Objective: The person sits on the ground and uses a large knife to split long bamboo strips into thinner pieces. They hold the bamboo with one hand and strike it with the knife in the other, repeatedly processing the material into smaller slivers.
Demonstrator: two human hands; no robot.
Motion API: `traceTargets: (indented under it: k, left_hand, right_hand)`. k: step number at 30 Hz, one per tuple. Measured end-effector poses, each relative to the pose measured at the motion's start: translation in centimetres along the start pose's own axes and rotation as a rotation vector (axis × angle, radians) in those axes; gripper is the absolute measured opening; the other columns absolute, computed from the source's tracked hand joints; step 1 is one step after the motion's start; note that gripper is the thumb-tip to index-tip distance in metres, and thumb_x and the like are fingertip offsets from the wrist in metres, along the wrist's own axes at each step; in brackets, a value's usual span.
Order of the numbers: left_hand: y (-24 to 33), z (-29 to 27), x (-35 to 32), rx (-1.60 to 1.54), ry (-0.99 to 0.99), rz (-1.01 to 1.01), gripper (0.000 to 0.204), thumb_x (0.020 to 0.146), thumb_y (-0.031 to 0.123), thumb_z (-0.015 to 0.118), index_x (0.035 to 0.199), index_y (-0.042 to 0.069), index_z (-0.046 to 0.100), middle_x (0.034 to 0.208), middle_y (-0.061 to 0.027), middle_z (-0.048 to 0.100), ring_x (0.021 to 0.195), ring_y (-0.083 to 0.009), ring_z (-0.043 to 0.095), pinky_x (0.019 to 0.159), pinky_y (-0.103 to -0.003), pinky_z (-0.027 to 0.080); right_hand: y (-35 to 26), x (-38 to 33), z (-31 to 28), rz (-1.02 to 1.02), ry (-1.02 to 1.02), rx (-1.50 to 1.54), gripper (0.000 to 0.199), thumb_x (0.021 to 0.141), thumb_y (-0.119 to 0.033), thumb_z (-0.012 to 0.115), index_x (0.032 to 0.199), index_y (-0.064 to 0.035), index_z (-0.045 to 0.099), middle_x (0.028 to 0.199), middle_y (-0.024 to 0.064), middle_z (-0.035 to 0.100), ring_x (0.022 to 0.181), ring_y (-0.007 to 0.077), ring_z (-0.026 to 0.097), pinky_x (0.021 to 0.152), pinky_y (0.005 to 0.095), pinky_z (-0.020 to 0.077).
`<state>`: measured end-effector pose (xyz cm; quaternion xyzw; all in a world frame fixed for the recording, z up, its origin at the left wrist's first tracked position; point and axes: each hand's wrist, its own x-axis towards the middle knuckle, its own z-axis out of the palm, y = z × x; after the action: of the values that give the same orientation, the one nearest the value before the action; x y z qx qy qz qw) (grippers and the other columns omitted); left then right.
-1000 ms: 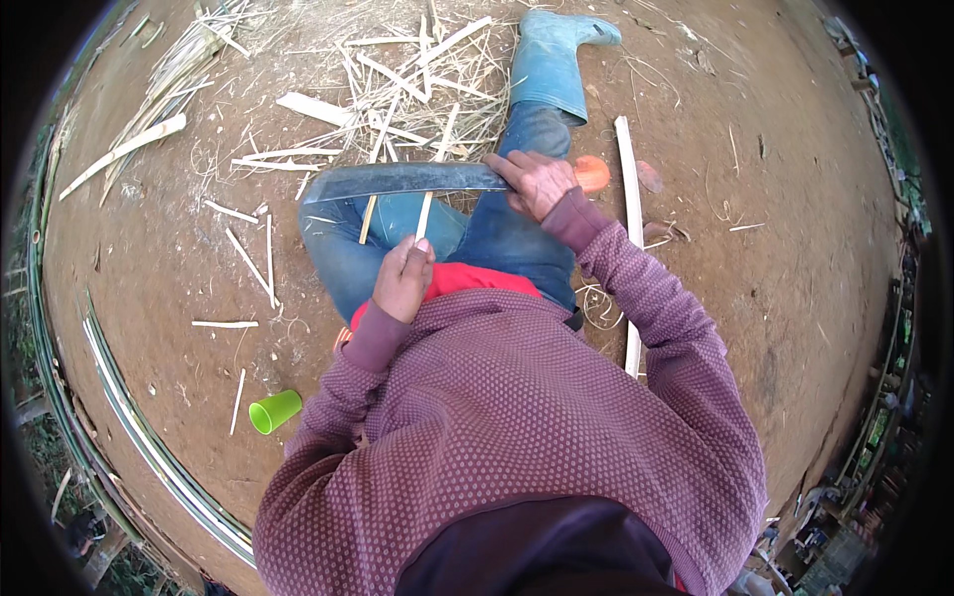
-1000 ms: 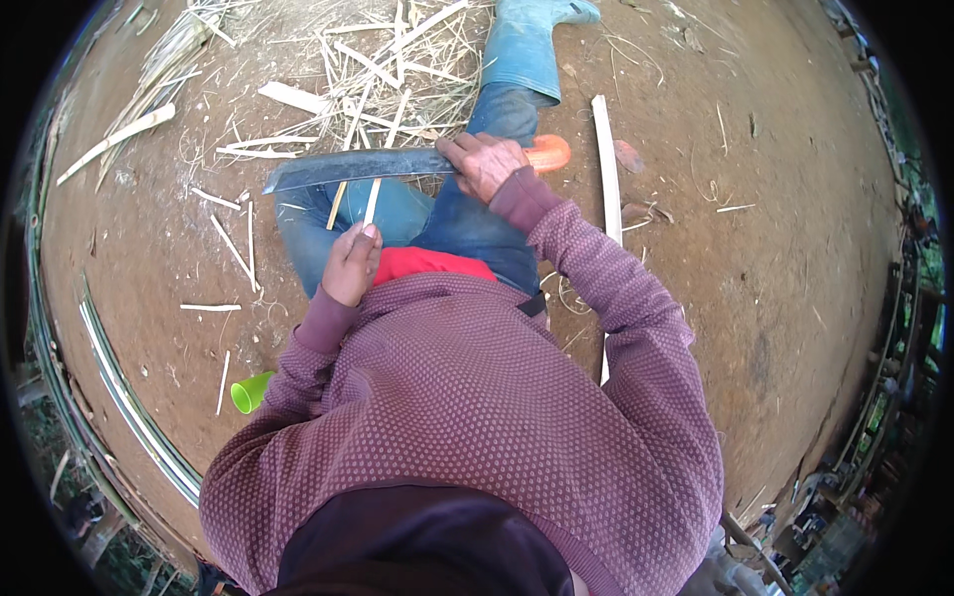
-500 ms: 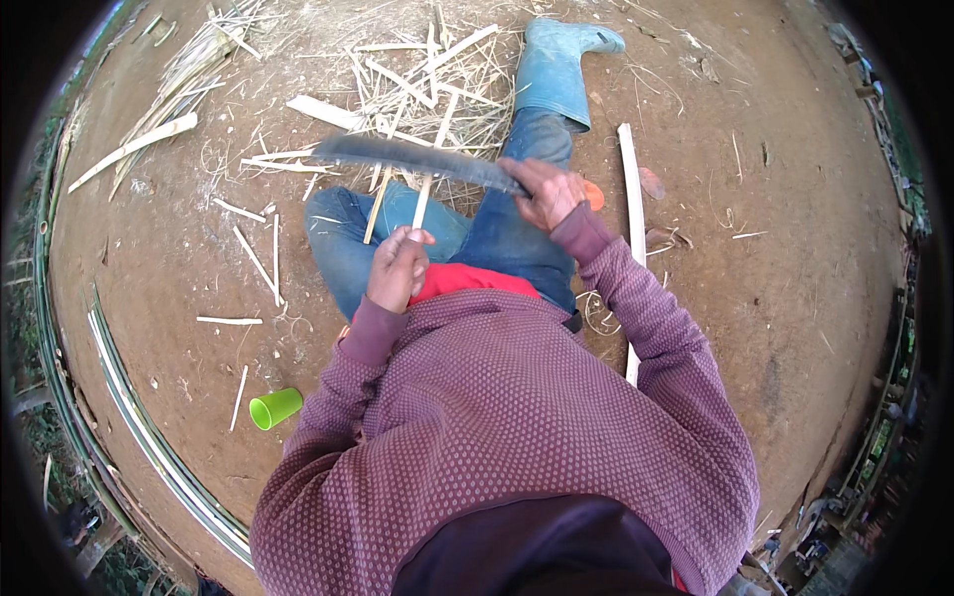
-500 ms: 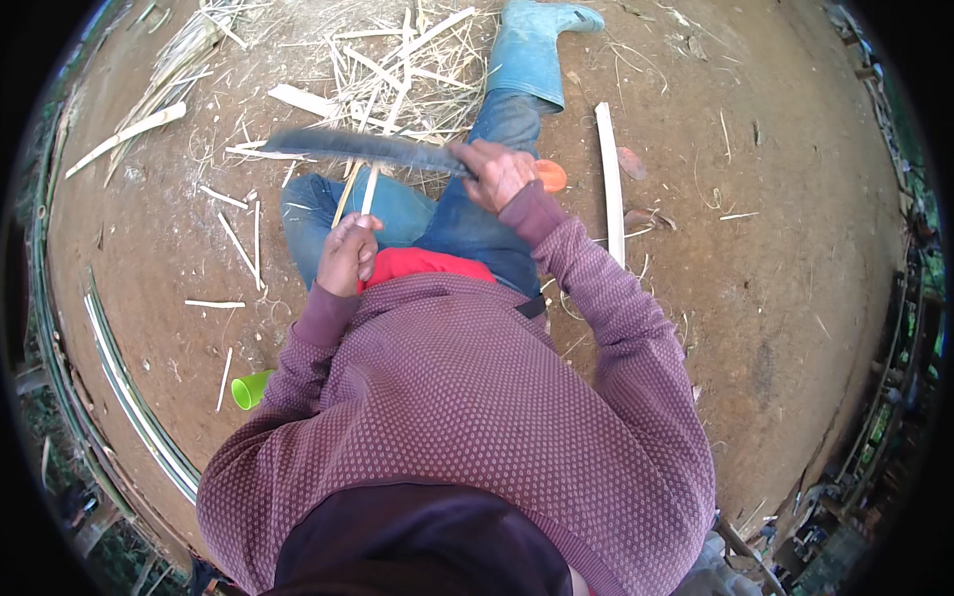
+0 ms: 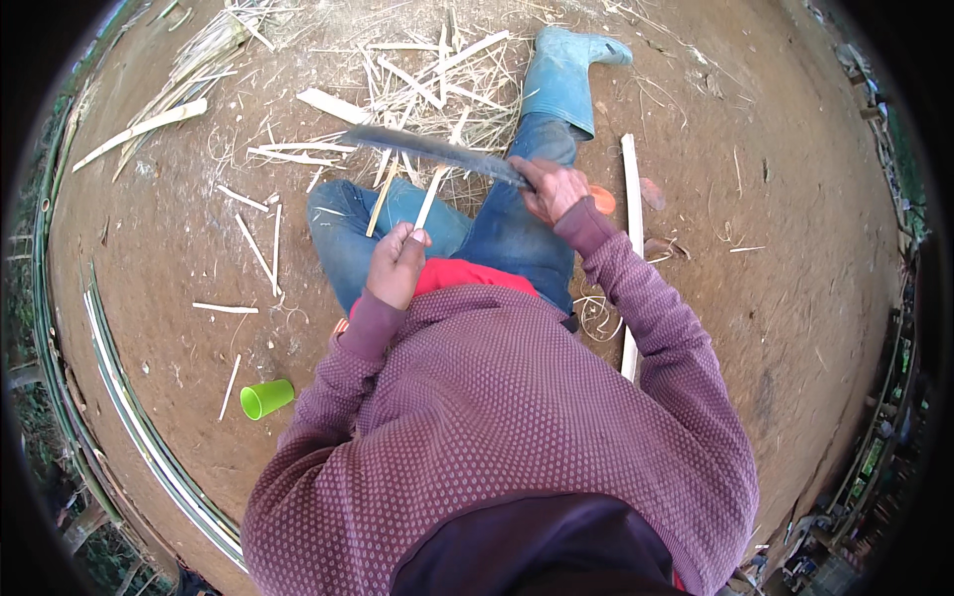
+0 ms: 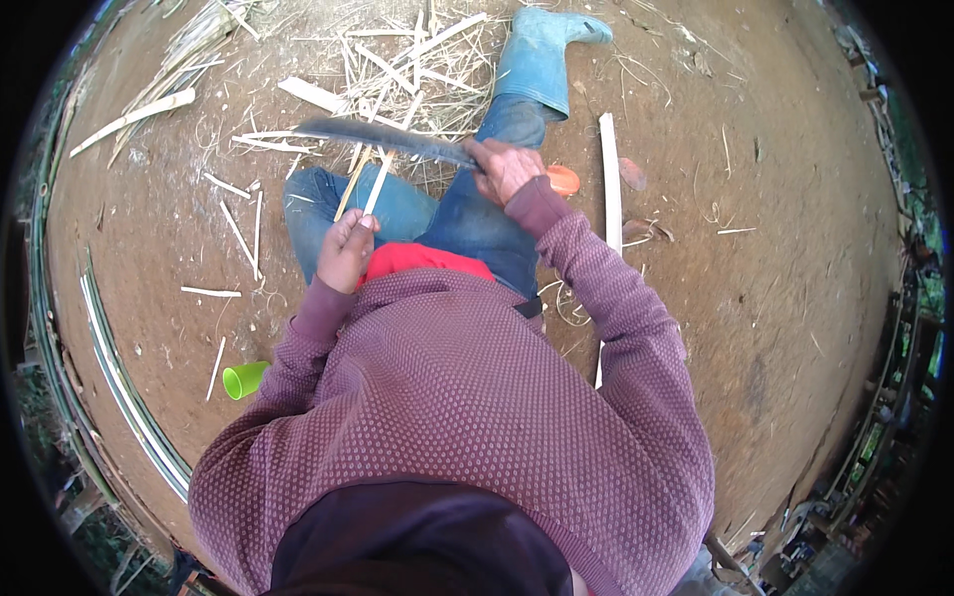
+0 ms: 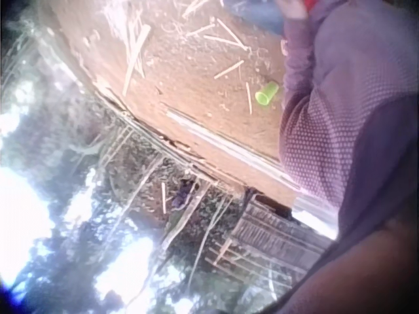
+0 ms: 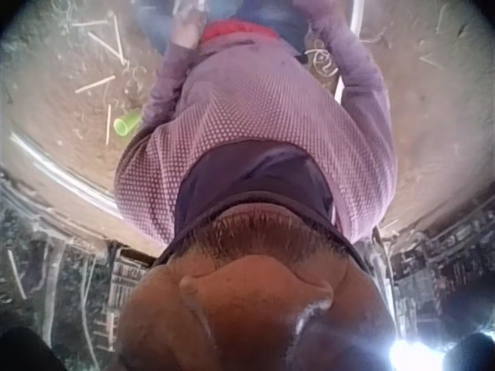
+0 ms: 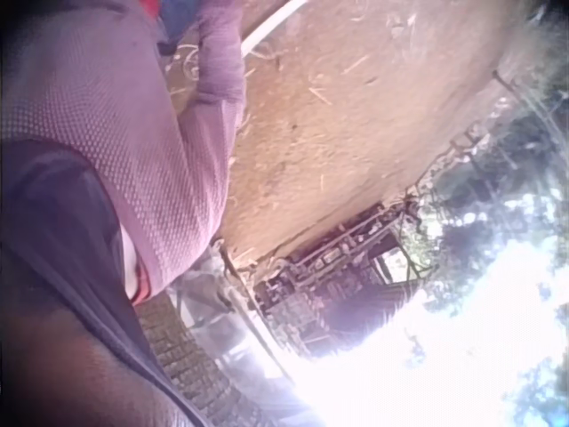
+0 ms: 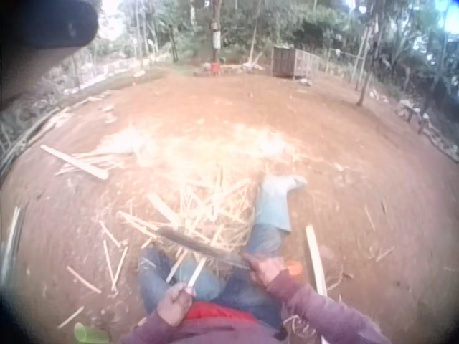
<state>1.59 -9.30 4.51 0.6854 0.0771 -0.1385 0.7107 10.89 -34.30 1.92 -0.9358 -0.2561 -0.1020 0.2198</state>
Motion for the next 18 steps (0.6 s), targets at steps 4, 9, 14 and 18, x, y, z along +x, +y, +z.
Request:
traceTargets:
  k: [4, 9, 14, 18]
  left_hand:
    - [0.1, 0.2, -0.1, 0.319, 0.069, 0.159, 0.021, 0.092, 0.018, 0.045, 0.080, 0.001, 0.050, 0.057, -0.0010, 0.041, 0.055, -0.0094, 0.039, 0.052, -0.026, 0.034]
    - [-0.1, -0.1, 0.0, 0.502, 0.150, 0.197, 0.019, 0.091, 0.016, 0.046, 0.082, 0.000, 0.049, 0.061, -0.0126, 0.048, 0.056, -0.0221, 0.049, 0.054, -0.033, 0.038]
    - [1.5, 0.5, -0.4, 0.689, 0.231, 0.293, 0.016, 0.091, 0.017, 0.046, 0.087, 0.002, 0.049, 0.064, -0.0183, 0.053, 0.061, -0.0363, 0.055, 0.053, -0.042, 0.039]
    - [1.6, 0.2, -0.6, 0.769, 0.254, 0.240, 0.019, 0.092, 0.019, 0.045, 0.089, 0.001, 0.050, 0.070, -0.0200, 0.055, 0.065, -0.0365, 0.056, 0.057, -0.040, 0.041]
  right_hand:
    - [-0.1, 0.1, -0.2, -0.074, 0.001, 0.006, 0.030, 0.072, -0.014, 0.058, 0.102, -0.0153, 0.056, 0.078, 0.0073, 0.060, 0.069, 0.0290, 0.062, 0.058, 0.0409, 0.0493]
    - [-1.1, 0.0, -0.1, -0.017, -0.025, -0.007, 0.037, 0.071, -0.013, 0.059, 0.107, -0.0155, 0.056, 0.083, 0.0066, 0.061, 0.075, 0.0276, 0.062, 0.062, 0.0387, 0.0493]
    - [-0.7, 0.7, 0.1, -0.040, -0.042, -0.008, 0.037, 0.070, -0.012, 0.060, 0.106, -0.0131, 0.055, 0.082, 0.0062, 0.059, 0.077, 0.0269, 0.061, 0.064, 0.0387, 0.0491]
    - [-0.9, 0.6, 0.0, -0.039, -0.018, -0.005, 0.037, 0.069, -0.012, 0.061, 0.106, -0.0137, 0.055, 0.081, 0.0057, 0.059, 0.076, 0.0263, 0.061, 0.062, 0.0383, 0.0488]
